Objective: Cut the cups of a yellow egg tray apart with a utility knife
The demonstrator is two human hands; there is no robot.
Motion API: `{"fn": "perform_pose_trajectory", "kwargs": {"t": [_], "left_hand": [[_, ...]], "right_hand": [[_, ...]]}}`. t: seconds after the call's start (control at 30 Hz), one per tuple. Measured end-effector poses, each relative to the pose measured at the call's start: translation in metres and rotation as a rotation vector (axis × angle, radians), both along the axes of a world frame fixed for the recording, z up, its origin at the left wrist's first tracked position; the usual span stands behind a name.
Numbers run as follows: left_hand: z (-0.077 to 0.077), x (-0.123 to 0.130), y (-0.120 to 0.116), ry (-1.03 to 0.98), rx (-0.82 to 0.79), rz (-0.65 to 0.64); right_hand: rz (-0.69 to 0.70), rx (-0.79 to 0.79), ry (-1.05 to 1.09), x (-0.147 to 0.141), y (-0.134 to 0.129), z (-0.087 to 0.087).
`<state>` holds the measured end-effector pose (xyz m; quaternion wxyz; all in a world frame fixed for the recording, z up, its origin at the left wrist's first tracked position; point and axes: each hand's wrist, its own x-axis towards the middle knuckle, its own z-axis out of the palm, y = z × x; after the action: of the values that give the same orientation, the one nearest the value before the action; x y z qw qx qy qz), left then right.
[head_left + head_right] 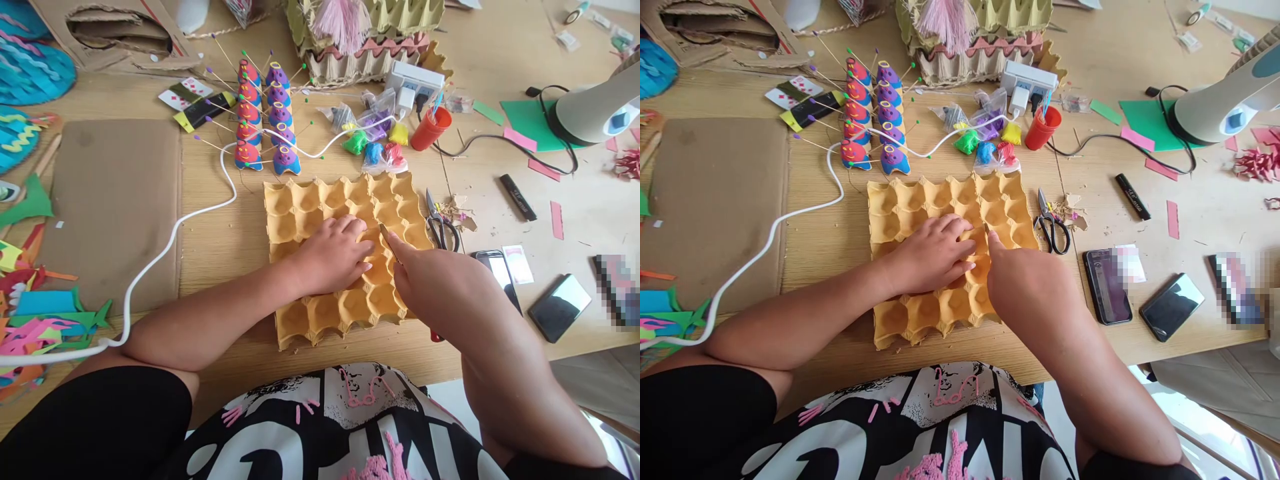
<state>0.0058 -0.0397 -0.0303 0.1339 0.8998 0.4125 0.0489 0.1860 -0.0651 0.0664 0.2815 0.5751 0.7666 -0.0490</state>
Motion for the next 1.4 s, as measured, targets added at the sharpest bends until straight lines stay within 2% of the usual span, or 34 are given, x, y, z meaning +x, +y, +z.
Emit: {"fn": "perform_pose_trajectory", "kwargs": {"t": [0.13,0.27,0.57,1.13,1.4], "left_hand": [[0.001,0.0,0.0,0.004,0.006,-0.009],[0.001,0.0,-0.001,0.028,0.002,-0.008],[0.0,0.0,0.0,0.0,-0.015,-0.002],[0.003,0.0,0.0,0.014,0.001,-0.003],[0.003,0.0,-0.001,0.004,-0.032,0.008]], "right_hand": [[0.073,0.02,0.055,0.012,-0.009,0.011],[0.038,0.062,0.018,0.009,-0.005,0.017],[-0.045,0.002,-0.015,0.001,0.003,0.006],[-0.021,0.037,0.043,-0.007,0.002,-0.009],[-0.03,-0.006,0.024,-0.007,0.002,-0.003]]}}
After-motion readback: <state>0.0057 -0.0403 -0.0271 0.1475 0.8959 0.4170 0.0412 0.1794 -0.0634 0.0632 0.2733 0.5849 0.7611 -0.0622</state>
